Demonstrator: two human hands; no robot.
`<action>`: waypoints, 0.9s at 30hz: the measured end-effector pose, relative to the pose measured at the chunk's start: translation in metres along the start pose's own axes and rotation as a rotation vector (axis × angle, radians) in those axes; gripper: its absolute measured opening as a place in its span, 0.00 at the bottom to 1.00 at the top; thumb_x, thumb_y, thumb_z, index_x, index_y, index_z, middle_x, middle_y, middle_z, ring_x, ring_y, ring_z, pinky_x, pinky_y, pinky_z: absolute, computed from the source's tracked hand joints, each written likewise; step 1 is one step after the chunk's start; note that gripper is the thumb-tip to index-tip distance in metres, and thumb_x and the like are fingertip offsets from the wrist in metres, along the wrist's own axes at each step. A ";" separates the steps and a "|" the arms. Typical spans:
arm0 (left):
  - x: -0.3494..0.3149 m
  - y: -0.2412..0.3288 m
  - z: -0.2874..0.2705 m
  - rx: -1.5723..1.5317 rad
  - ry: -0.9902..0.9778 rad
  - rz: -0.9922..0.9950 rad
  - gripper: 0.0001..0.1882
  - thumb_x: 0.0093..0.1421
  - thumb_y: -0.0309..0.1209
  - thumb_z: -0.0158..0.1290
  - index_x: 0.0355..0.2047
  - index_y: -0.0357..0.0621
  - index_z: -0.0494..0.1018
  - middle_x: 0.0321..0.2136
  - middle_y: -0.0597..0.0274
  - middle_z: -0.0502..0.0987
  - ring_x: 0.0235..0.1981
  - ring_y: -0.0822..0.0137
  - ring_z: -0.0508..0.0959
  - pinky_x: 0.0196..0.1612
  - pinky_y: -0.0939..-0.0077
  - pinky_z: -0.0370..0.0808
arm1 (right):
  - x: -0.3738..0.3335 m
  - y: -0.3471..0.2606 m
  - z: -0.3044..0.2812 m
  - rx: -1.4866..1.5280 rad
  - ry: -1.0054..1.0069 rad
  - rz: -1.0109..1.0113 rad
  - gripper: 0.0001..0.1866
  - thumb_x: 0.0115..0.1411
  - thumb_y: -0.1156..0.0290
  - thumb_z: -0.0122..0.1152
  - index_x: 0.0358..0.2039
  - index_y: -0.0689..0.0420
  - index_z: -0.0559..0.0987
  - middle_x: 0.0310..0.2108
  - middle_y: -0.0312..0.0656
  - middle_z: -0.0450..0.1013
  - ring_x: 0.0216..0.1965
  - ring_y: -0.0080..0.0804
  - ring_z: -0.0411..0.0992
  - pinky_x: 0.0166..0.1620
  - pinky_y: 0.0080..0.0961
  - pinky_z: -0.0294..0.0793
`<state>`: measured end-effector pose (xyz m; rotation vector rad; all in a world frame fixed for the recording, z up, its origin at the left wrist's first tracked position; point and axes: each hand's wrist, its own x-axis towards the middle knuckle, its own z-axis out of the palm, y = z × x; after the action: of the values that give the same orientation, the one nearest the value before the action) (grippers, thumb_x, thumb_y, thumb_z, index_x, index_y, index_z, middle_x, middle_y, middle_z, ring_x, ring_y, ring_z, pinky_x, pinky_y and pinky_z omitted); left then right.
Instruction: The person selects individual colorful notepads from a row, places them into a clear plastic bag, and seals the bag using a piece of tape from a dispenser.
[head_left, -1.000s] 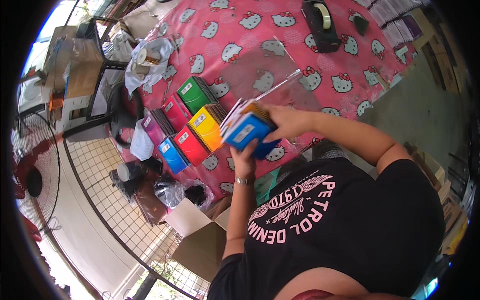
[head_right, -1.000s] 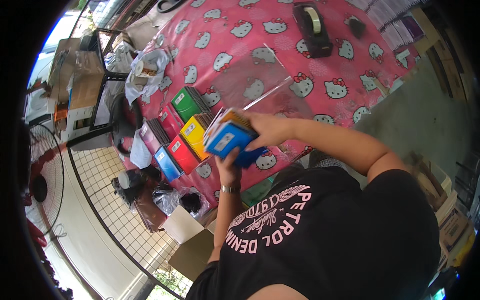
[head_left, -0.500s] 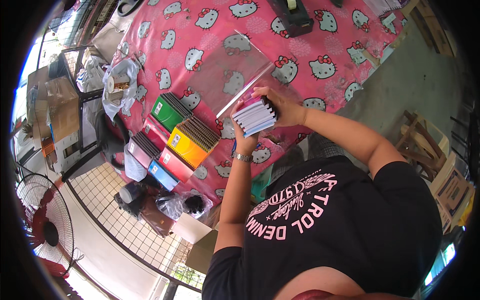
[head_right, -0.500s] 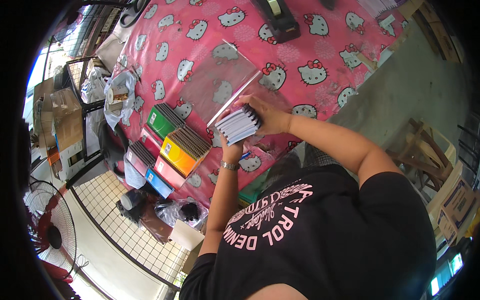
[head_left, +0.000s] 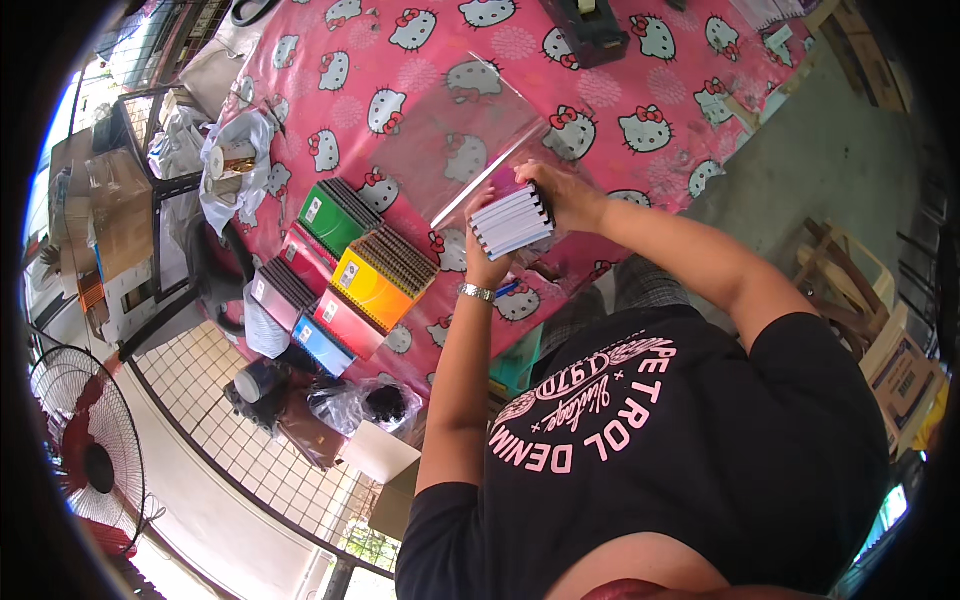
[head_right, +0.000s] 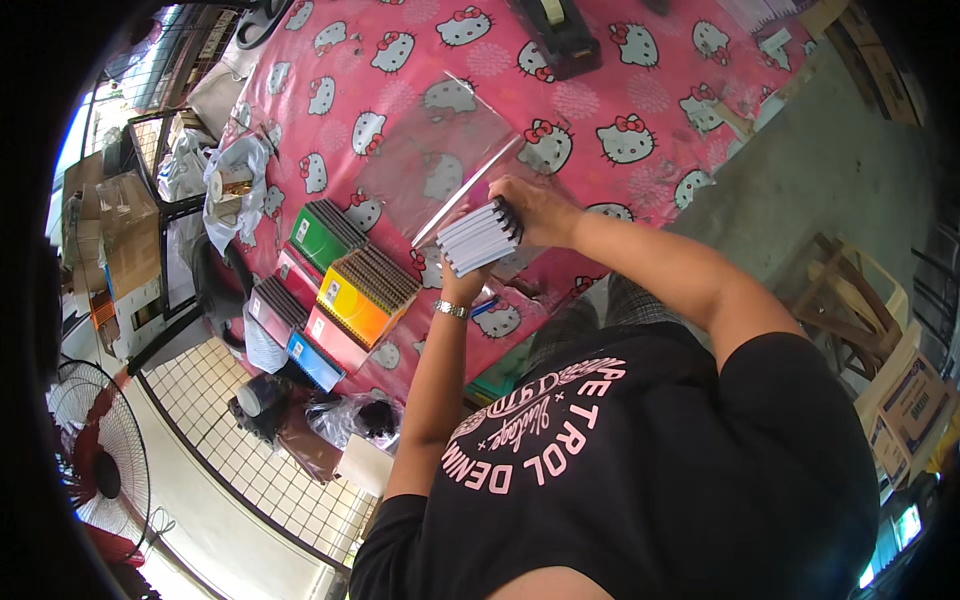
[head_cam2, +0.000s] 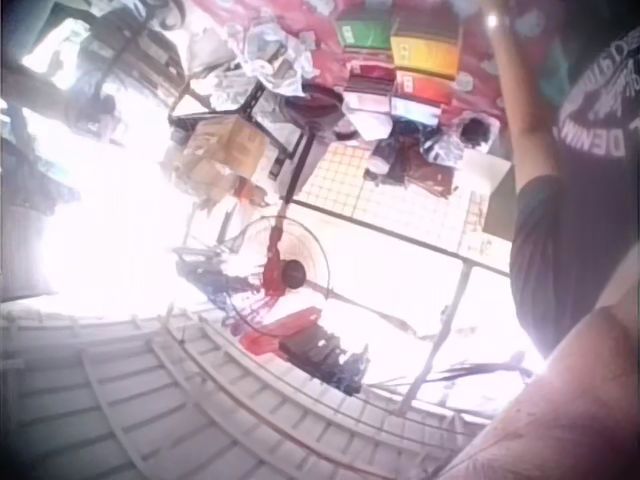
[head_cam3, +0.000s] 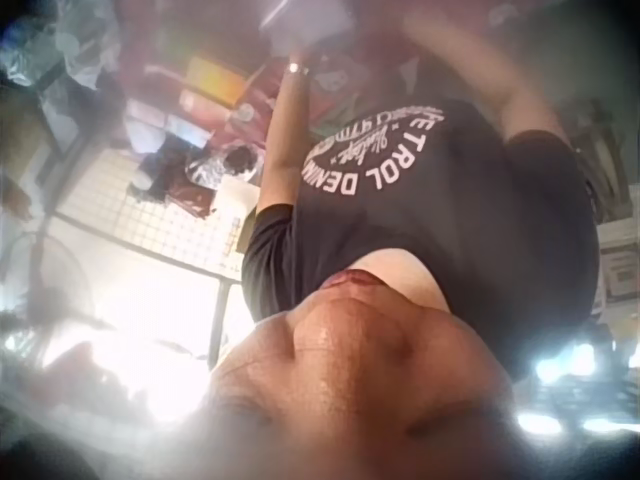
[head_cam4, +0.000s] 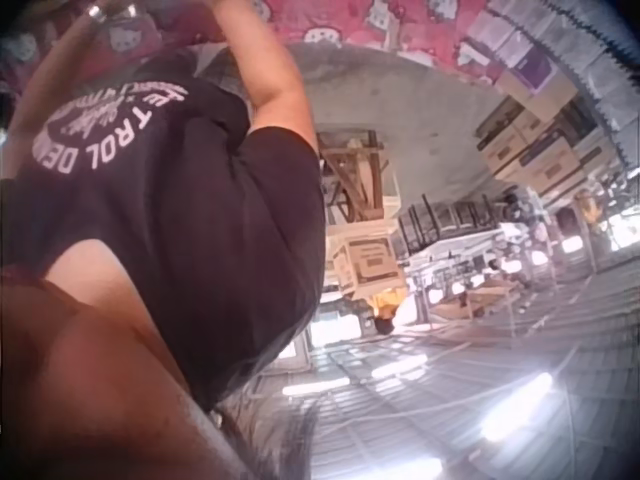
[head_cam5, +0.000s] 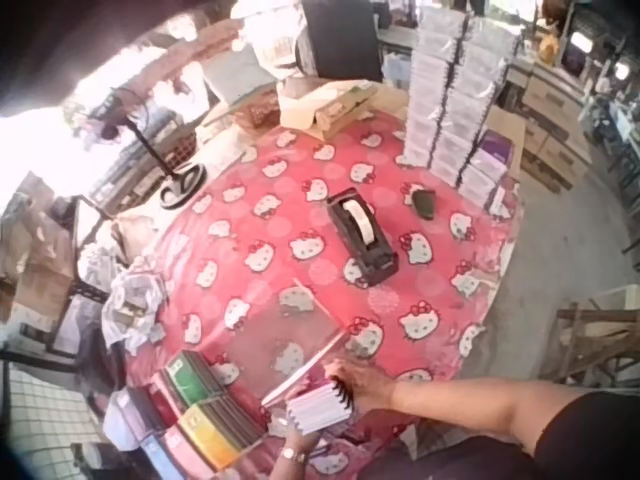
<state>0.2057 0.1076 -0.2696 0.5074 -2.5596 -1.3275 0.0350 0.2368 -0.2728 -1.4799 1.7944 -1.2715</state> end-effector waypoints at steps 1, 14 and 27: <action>0.002 0.005 0.003 -0.072 0.034 -0.025 0.28 0.47 0.30 0.63 0.49 0.41 0.70 0.52 0.53 0.65 0.55 0.57 0.69 0.58 0.66 0.68 | -0.002 -0.006 -0.011 -0.053 -0.080 0.043 0.40 0.41 0.65 0.73 0.53 0.55 0.60 0.51 0.46 0.64 0.56 0.47 0.63 0.59 0.40 0.63; 0.009 -0.002 -0.025 -0.027 -0.146 0.062 0.40 0.45 0.15 0.61 0.59 0.45 0.60 0.52 0.59 0.70 0.53 0.66 0.70 0.58 0.70 0.68 | 0.027 -0.098 -0.029 -0.628 -0.046 0.074 0.41 0.50 0.40 0.62 0.51 0.63 0.67 0.45 0.49 0.67 0.48 0.49 0.66 0.54 0.43 0.64; 0.061 -0.003 -0.076 -0.825 0.222 -0.957 0.18 0.51 0.27 0.59 0.42 0.42 0.69 0.27 0.68 0.73 0.21 0.76 0.70 0.23 0.80 0.65 | 0.080 -0.025 0.011 0.065 0.164 0.959 0.48 0.55 0.28 0.47 0.43 0.71 0.76 0.43 0.63 0.73 0.46 0.51 0.73 0.49 0.40 0.71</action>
<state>0.1765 0.0250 -0.2269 1.6285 -1.3320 -2.2228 0.0331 0.1588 -0.2411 -0.3341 2.1162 -0.9192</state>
